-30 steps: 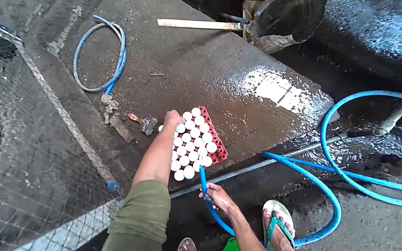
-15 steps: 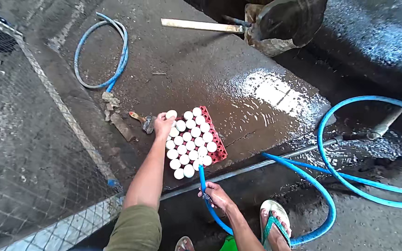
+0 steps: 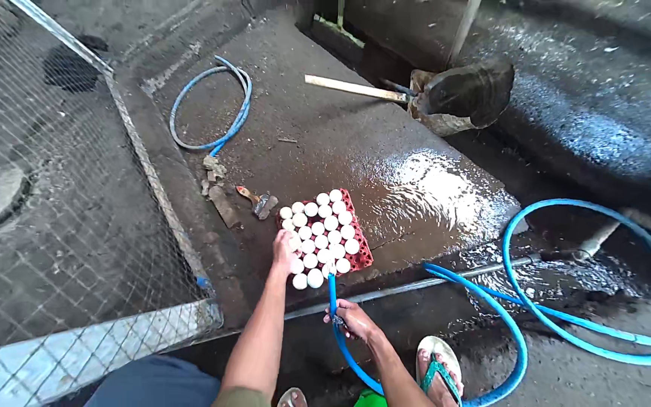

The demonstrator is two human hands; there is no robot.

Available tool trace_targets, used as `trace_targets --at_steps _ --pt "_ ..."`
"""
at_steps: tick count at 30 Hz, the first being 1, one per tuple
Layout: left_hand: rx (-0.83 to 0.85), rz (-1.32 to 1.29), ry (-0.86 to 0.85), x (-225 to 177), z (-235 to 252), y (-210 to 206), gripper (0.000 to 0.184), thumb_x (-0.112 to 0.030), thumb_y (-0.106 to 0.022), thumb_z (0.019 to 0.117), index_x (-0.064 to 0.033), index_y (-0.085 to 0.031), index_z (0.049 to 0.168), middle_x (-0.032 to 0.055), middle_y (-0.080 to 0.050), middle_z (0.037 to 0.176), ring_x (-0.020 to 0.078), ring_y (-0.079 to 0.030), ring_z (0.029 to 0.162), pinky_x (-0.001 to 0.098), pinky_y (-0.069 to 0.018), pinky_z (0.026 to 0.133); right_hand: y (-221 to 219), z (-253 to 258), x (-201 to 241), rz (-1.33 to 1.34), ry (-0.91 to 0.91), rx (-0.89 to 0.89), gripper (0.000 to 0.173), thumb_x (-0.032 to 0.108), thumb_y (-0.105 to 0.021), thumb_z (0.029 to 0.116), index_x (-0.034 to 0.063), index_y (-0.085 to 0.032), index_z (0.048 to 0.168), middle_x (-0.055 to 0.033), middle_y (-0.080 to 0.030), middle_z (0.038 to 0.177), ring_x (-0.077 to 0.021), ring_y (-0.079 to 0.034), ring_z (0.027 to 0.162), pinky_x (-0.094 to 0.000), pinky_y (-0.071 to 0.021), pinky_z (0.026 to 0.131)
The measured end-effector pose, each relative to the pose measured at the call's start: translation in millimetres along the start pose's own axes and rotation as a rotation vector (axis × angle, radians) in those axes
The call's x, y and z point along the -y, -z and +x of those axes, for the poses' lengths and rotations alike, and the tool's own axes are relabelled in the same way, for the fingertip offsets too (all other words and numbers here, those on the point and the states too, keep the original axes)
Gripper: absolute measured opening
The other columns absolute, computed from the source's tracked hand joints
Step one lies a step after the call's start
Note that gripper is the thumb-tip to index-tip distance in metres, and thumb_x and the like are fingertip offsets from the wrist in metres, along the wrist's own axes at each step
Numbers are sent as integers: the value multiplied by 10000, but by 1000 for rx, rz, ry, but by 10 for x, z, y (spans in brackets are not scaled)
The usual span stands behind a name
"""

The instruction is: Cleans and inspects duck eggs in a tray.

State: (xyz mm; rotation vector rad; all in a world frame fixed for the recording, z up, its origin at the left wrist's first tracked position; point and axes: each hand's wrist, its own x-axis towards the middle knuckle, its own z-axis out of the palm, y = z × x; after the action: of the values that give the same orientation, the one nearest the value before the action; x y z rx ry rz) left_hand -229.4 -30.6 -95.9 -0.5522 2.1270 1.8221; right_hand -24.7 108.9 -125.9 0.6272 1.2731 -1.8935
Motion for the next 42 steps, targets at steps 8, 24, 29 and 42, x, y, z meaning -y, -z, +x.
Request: trace_targets --at_steps 8,24,29,42 --pt "196 1011 -218 -702 881 -311 388 -325 -508 1057 -101 -638 1345 205 -669 1274 406 -604 1237 645 -438 1044 13 -28 -46 40 27 8 284 126 -393 1086 61 -620 1243 -46 -738 976 -40 -449 464 -209 -344 409" --pt "380 1557 37 -752 1334 -811 540 -390 -831 787 21 -681 1104 271 -673 1126 447 -643 1087 685 -494 900 57 99 -41 73 -16 95 247 129 -430 1074 75 -626 1212 -27 -731 953 -35 -458 483 -205 -338 421" --pt "107 1446 -65 -803 1254 -761 798 -449 -807 824 -5 -495 1410 310 -616 1268 493 -598 1194 694 -478 946 84 110 -81 93 -8 89 240 127 -434 1075 74 -623 1215 -29 -728 954 -36 -444 470 -205 -339 417" --pt "97 288 190 -464 334 -340 445 -452 -461 1047 -62 -576 1228 142 -626 978 245 -612 784 420 -535 687 31 104 4 -19 -31 89 276 158 -416 1081 114 -642 1234 -19 -743 978 -45 -451 473 -222 -346 426"
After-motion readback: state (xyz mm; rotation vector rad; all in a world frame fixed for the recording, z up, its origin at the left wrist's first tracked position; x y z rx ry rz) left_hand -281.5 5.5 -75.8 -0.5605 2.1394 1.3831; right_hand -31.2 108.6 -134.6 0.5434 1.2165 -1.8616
